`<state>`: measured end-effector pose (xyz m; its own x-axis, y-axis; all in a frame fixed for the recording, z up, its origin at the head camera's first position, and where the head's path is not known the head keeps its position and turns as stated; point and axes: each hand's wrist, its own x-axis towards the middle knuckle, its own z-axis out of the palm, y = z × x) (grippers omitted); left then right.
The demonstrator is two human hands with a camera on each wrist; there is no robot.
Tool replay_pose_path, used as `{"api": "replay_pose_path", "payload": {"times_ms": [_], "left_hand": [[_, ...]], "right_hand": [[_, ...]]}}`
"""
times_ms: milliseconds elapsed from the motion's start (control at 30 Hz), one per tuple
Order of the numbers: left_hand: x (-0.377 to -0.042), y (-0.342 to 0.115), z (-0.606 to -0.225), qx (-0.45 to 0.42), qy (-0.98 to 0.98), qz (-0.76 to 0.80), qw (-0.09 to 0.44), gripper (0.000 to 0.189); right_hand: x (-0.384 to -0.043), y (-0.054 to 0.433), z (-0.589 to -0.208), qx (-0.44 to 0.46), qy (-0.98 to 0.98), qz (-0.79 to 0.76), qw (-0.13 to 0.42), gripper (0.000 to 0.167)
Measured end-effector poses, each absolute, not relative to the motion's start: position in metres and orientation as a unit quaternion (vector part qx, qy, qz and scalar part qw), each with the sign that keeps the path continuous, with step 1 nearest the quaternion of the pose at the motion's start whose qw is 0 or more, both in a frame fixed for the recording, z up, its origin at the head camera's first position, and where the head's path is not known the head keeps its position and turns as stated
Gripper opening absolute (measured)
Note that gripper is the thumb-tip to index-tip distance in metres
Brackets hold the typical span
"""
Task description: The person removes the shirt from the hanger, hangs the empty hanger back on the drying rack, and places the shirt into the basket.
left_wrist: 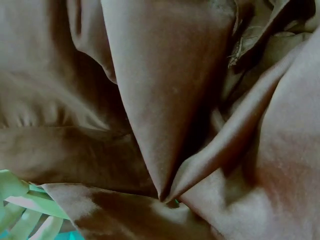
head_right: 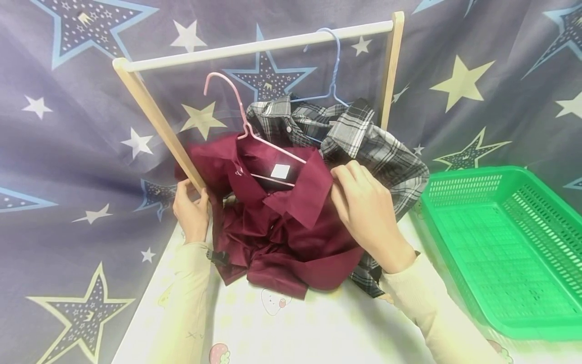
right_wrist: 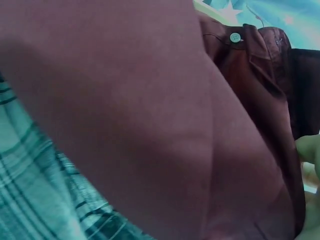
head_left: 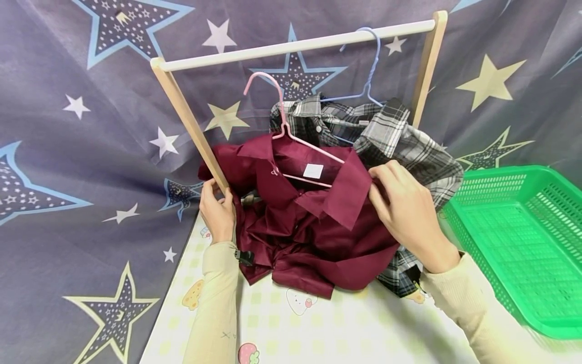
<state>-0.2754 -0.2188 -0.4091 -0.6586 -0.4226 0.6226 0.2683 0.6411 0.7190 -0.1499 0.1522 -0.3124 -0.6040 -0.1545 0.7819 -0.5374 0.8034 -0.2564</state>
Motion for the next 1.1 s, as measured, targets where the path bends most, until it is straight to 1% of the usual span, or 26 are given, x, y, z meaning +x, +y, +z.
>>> {"api": "replay_pose_path", "payload": {"times_ms": [333,533,800,967,1100], "left_hand": [[-0.271,-0.219,-0.411,0.036,-0.809,-0.429,0.401,0.038],[-0.263,-0.219,-0.406,0.008,-0.792,-0.444,0.419,0.042],[-0.248,-0.212,-0.389,-0.009,-0.765,-0.426,0.483,0.037],[-0.235,-0.205,-0.375,-0.041,-0.765,-0.418,0.488,0.033],[-0.222,-0.191,-0.36,-0.098,-0.766,-0.425,0.472,0.028]], "right_hand": [[-0.146,0.162,-0.327,0.192,-0.874,0.241,0.376,0.013],[-0.144,0.169,-0.335,0.191,-0.878,0.241,0.367,0.013],[-0.14,0.176,-0.345,0.207,-0.876,0.241,0.362,0.013],[-0.138,0.179,-0.351,0.218,-0.877,0.236,0.357,0.014],[-0.136,0.18,-0.356,0.223,-0.88,0.232,0.35,0.015]]}}
